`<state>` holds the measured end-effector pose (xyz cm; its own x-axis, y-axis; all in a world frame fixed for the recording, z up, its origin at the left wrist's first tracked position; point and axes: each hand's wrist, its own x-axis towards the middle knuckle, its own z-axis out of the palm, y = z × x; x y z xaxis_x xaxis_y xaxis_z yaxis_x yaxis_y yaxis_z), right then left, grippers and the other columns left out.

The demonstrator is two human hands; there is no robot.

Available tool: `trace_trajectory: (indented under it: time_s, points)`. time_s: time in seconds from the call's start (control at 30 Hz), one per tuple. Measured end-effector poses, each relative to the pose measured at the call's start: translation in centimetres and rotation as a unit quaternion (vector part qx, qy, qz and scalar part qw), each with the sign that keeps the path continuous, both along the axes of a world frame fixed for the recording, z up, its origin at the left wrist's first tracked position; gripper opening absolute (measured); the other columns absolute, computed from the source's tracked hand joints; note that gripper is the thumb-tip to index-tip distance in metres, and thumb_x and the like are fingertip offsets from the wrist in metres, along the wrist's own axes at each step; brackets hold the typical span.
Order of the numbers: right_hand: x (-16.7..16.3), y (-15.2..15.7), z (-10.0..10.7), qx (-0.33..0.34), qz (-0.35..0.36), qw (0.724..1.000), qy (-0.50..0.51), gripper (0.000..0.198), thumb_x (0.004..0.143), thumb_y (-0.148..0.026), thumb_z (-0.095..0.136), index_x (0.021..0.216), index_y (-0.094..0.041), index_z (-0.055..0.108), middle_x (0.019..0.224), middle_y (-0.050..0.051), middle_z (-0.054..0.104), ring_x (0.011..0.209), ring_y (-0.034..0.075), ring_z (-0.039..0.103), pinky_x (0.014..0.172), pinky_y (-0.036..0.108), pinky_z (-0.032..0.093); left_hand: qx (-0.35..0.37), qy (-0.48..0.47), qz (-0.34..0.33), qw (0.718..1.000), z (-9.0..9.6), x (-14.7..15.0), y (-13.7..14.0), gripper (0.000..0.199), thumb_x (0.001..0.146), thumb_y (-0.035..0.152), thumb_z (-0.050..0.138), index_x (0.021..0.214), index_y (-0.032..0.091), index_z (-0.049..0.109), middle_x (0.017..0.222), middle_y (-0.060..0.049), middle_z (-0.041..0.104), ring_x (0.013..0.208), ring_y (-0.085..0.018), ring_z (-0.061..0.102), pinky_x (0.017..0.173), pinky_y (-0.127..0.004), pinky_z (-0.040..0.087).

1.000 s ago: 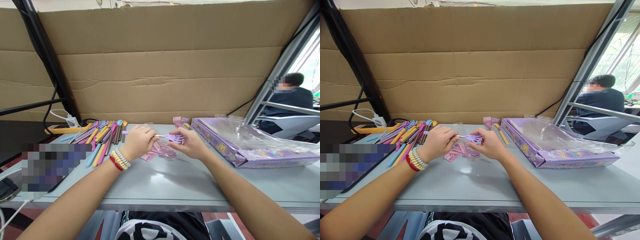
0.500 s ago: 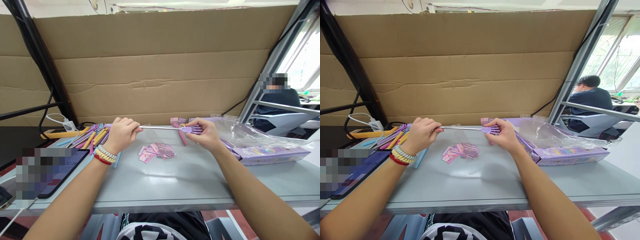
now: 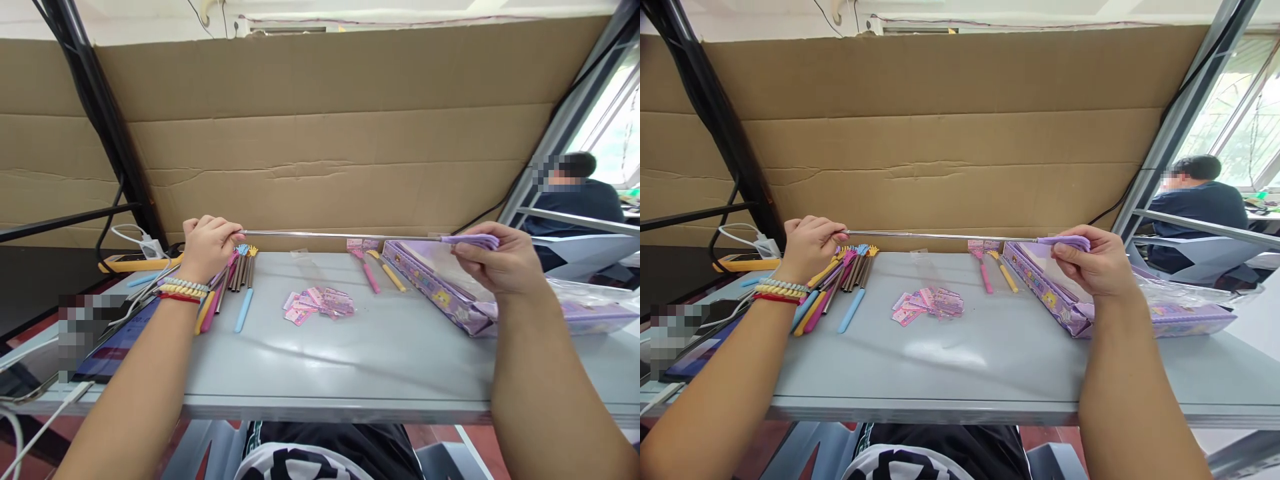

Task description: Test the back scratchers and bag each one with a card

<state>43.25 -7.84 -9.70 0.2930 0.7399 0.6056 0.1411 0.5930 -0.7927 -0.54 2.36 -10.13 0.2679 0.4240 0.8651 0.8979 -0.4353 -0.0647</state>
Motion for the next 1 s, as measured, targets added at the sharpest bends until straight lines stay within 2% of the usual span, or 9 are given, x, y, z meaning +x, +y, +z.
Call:
trace_trajectory:
  time_s: [0.13, 0.27, 0.37, 0.47, 0.6, 0.7, 0.77, 0.83, 1.0]
  points:
    - [0.8, -0.2, 0.3, 0.023, -0.046, 0.997, 0.062, 0.039, 0.044, -0.041, 0.086, 0.057, -0.015, 0.060, 0.045, 0.003, 0.054, 0.028, 0.006, 0.036, 0.029, 0.021, 0.021, -0.034, -0.036, 0.015, 0.999, 0.0, -1.5, 0.5, 0.027, 0.087, 0.039, 0.045, 0.082, 0.025, 0.067, 0.081, -0.004, 0.069, 0.086, -0.023, 0.056, 0.080, -0.042, 0.028]
    - [1.5, 0.2, 0.9, 0.093, -0.145, 0.969, 0.176, 0.035, 0.062, -0.034, 0.080, 0.052, -0.017, 0.051, 0.043, 0.000, 0.045, 0.033, 0.006, 0.038, 0.030, 0.020, 0.017, -0.048, -0.065, 0.046, 0.996, 0.0, -3.8, 1.0, 0.024, 0.085, 0.036, 0.046, 0.083, 0.025, 0.067, 0.083, -0.004, 0.068, 0.086, -0.023, 0.055, 0.080, -0.042, 0.027]
    - [1.4, 0.5, 1.3, 0.073, -0.205, 0.949, 0.227, 0.034, 0.072, -0.026, 0.073, 0.051, -0.017, 0.047, 0.043, -0.003, 0.040, 0.036, 0.005, 0.038, 0.032, 0.020, 0.019, -0.041, -0.083, 0.066, 0.993, -0.1, -5.0, 1.2, 0.026, 0.086, 0.037, 0.045, 0.084, 0.024, 0.067, 0.084, -0.003, 0.067, 0.092, -0.025, 0.053, 0.083, -0.044, 0.026]
    - [0.9, 0.8, 1.5, 0.049, -0.237, 0.942, 0.233, 0.032, 0.075, -0.023, 0.070, 0.052, -0.017, 0.048, 0.043, -0.003, 0.040, 0.037, 0.005, 0.038, 0.033, 0.021, 0.022, -0.030, -0.098, 0.076, 0.992, -0.2, -5.3, 1.2, 0.029, 0.087, 0.041, 0.045, 0.086, 0.023, 0.068, 0.087, -0.004, 0.067, 0.101, -0.027, 0.050, 0.086, -0.046, 0.024]
    - [0.5, 1.2, 1.0, -0.027, -0.232, 0.951, 0.202, 0.029, 0.075, -0.020, 0.067, 0.053, -0.017, 0.048, 0.041, -0.002, 0.042, 0.034, 0.006, 0.037, 0.033, 0.021, 0.021, -0.060, -0.106, 0.062, 0.991, -0.5, -5.5, 0.8, 0.025, 0.082, 0.042, 0.052, 0.083, 0.022, 0.067, 0.083, -0.004, 0.067, 0.095, -0.024, 0.051, 0.086, -0.044, 0.025]
    - [0.5, 1.4, 0.7, -0.068, -0.238, 0.954, 0.168, 0.012, 0.072, -0.008, 0.061, 0.063, -0.015, 0.056, 0.038, -0.002, 0.044, 0.032, 0.008, 0.039, 0.033, 0.021, 0.022, -0.094, -0.117, 0.052, 0.987, -0.4, -5.6, 0.5, 0.027, 0.080, 0.043, 0.053, 0.072, 0.020, 0.065, 0.072, -0.001, 0.065, 0.087, -0.020, 0.051, 0.085, -0.041, 0.026]
    - [0.4, 1.5, 0.6, -0.083, -0.237, 0.957, 0.142, 0.008, 0.070, -0.007, 0.060, 0.072, -0.014, 0.061, 0.038, -0.001, 0.047, 0.032, 0.010, 0.041, 0.034, 0.022, 0.023, -0.083, -0.141, 0.084, 0.983, -0.3, -5.6, 0.3, 0.036, 0.082, 0.042, 0.050, 0.056, 0.018, 0.057, 0.057, 0.000, 0.057, 0.076, -0.017, 0.047, 0.082, -0.038, 0.027]
    - [0.2, 1.6, 0.6, -0.087, -0.218, 0.964, 0.128, 0.002, 0.072, -0.013, 0.060, 0.072, -0.013, 0.062, 0.043, 0.002, 0.052, 0.033, 0.010, 0.043, 0.035, 0.022, 0.024, -0.055, -0.169, 0.125, 0.976, -0.1, -5.5, 0.2, 0.042, 0.083, 0.038, 0.047, 0.047, 0.017, 0.047, 0.046, 0.001, 0.045, 0.067, -0.016, 0.041, 0.078, -0.036, 0.027]
    - [0.4, 1.6, 0.7, -0.067, -0.124, 0.972, 0.187, 0.042, 0.087, -0.042, 0.038, 0.063, -0.014, 0.057, 0.057, 0.012, 0.058, 0.037, 0.014, 0.048, 0.037, 0.026, 0.021, -0.011, -0.183, 0.147, 0.972, 0.1, -5.4, 0.2, 0.038, 0.082, 0.028, 0.045, 0.046, 0.018, 0.040, 0.043, 0.002, 0.032, 0.061, -0.014, 0.031, 0.073, -0.035, 0.025]
